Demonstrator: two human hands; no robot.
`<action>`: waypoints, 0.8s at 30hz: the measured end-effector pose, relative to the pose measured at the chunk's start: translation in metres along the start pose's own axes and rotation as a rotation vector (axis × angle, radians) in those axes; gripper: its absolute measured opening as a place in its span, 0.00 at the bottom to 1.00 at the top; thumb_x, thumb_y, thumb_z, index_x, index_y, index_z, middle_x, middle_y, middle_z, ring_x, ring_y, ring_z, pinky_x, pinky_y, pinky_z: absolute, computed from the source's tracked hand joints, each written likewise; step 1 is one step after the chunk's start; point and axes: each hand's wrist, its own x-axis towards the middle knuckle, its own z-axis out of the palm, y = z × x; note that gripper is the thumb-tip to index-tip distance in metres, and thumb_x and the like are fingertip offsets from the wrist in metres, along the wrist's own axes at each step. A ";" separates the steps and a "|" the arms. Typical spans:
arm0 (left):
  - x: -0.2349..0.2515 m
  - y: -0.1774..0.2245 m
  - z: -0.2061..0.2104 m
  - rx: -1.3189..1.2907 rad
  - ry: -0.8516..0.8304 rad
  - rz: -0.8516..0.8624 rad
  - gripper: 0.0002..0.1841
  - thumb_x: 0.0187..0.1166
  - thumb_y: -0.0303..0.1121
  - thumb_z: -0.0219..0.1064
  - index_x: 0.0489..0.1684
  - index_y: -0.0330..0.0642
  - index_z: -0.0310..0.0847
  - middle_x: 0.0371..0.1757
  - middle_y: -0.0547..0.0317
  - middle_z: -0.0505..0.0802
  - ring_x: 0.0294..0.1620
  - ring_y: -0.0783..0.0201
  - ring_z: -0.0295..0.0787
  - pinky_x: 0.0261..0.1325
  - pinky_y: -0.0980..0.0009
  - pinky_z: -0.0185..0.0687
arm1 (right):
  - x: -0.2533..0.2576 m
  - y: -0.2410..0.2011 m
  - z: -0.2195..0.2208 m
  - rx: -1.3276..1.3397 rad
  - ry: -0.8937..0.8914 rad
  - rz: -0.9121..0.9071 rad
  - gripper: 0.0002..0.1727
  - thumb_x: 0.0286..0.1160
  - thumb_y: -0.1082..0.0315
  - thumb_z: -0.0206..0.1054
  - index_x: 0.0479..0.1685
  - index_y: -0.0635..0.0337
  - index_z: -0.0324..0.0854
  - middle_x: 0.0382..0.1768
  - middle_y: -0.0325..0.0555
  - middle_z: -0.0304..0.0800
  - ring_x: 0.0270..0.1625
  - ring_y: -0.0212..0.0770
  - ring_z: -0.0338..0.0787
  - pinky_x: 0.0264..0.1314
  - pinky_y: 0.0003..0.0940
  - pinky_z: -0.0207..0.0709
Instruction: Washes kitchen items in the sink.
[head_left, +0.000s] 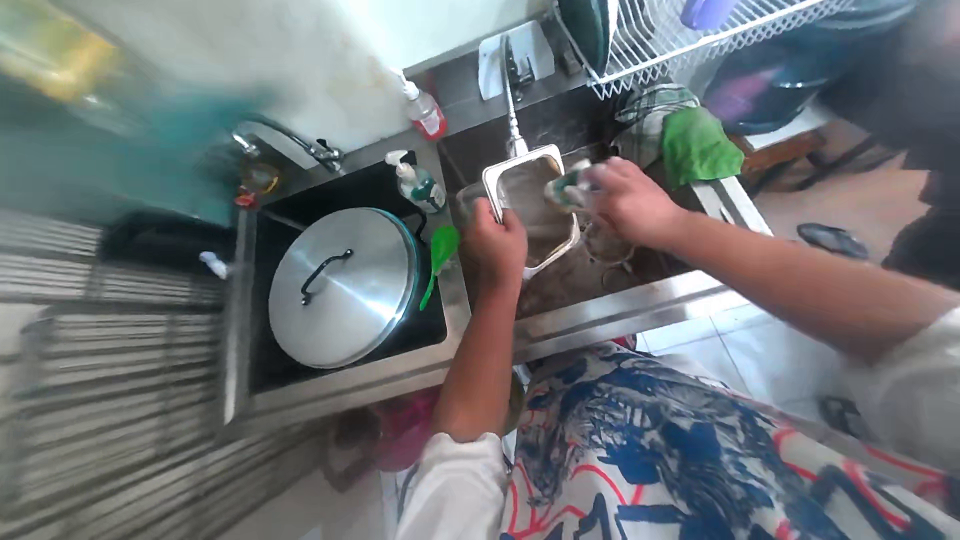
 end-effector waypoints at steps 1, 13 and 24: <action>-0.001 0.002 0.000 0.010 -0.032 -0.017 0.05 0.77 0.25 0.63 0.40 0.30 0.78 0.24 0.48 0.84 0.24 0.55 0.83 0.32 0.57 0.81 | 0.013 -0.004 -0.002 -0.118 -0.137 -0.081 0.18 0.81 0.77 0.63 0.66 0.62 0.87 0.67 0.63 0.85 0.71 0.67 0.83 0.76 0.63 0.74; -0.005 0.016 -0.002 0.143 -0.323 -0.115 0.07 0.81 0.28 0.62 0.48 0.34 0.80 0.34 0.43 0.90 0.38 0.46 0.91 0.44 0.47 0.85 | 0.069 -0.007 0.083 -0.058 -0.648 0.009 0.17 0.81 0.73 0.63 0.66 0.66 0.84 0.68 0.63 0.85 0.73 0.65 0.83 0.73 0.67 0.74; 0.002 0.001 -0.019 0.158 -0.359 -0.125 0.14 0.83 0.26 0.59 0.62 0.29 0.78 0.42 0.34 0.92 0.47 0.38 0.93 0.50 0.42 0.86 | 0.084 -0.057 0.063 0.174 -0.577 0.720 0.31 0.87 0.72 0.59 0.88 0.66 0.60 0.79 0.69 0.73 0.78 0.67 0.79 0.77 0.64 0.73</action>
